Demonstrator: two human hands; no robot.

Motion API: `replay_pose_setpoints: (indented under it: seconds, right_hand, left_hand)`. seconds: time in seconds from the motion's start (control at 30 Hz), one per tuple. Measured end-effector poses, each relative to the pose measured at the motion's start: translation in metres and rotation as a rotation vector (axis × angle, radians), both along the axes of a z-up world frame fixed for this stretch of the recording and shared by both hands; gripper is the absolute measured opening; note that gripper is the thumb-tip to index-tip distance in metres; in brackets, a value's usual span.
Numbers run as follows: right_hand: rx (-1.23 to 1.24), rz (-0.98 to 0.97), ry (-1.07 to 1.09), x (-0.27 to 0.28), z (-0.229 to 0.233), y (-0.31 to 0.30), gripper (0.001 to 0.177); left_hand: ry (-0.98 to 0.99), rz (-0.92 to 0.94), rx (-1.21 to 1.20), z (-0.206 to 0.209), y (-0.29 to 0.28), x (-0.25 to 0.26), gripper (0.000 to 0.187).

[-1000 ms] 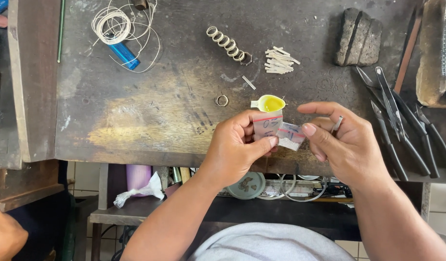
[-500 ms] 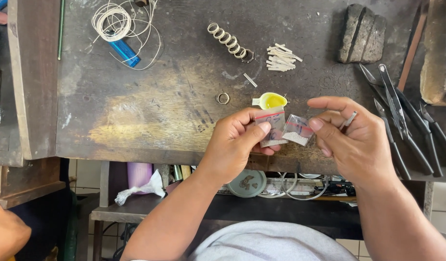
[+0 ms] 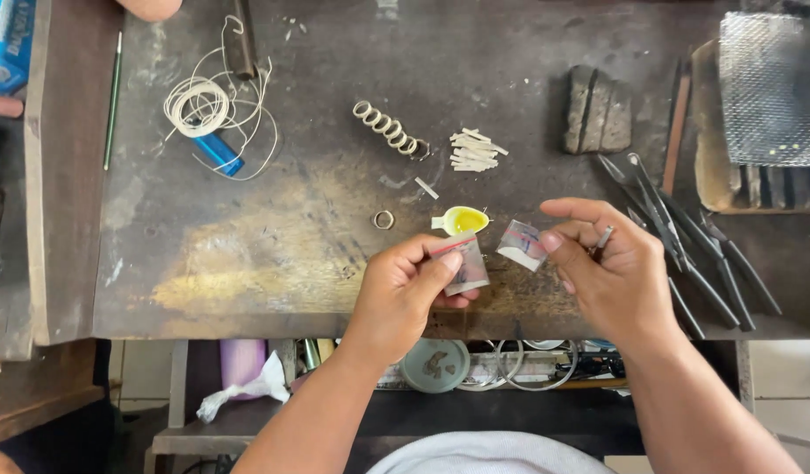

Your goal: Applying soldering paste or adhesive to a small jewelry ring using a fine-tipped metal tool at a workbench.

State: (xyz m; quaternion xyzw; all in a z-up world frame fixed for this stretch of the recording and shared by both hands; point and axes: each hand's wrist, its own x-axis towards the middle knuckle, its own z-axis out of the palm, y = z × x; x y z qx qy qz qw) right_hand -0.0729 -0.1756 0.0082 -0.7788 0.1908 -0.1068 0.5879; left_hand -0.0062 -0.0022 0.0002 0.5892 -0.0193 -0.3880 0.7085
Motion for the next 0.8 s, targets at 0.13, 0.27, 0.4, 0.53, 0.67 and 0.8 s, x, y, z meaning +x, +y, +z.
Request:
replay_pose_setpoints:
  seconds: [0.13, 0.27, 0.4, 0.53, 0.67, 0.8]
  right_hand:
    - [-0.257, -0.064, -0.132, 0.0, -0.007, -0.003, 0.023]
    - [-0.465, -0.05, -0.237, 0.0, -0.016, -0.008, 0.027]
    - [-0.615, -0.028, -0.352, 0.001, -0.02, -0.011, 0.027]
    - [-0.695, -0.005, -0.408, 0.0, -0.022, -0.013, 0.025]
    - [-0.726, -0.015, -0.436, -0.003, -0.024, -0.012, 0.02]
    - [-0.719, 0.001, -0.473, -0.006, -0.021, -0.014, 0.02]
  left_hand:
    - [-0.117, 0.111, -0.124, -0.005, 0.0, -0.002, 0.018]
    - [-0.279, 0.126, -0.073, -0.01, 0.001, -0.004, 0.015]
    - [-0.407, 0.115, -0.046, -0.013, 0.003, -0.006, 0.012]
    - [-0.587, 0.126, -0.079, -0.005, 0.002, -0.008, 0.008]
    - [-0.584, 0.169, -0.071, -0.005, 0.003, -0.013, 0.008]
    - [-0.633, 0.179, -0.061, 0.003, 0.001, -0.015, 0.013]
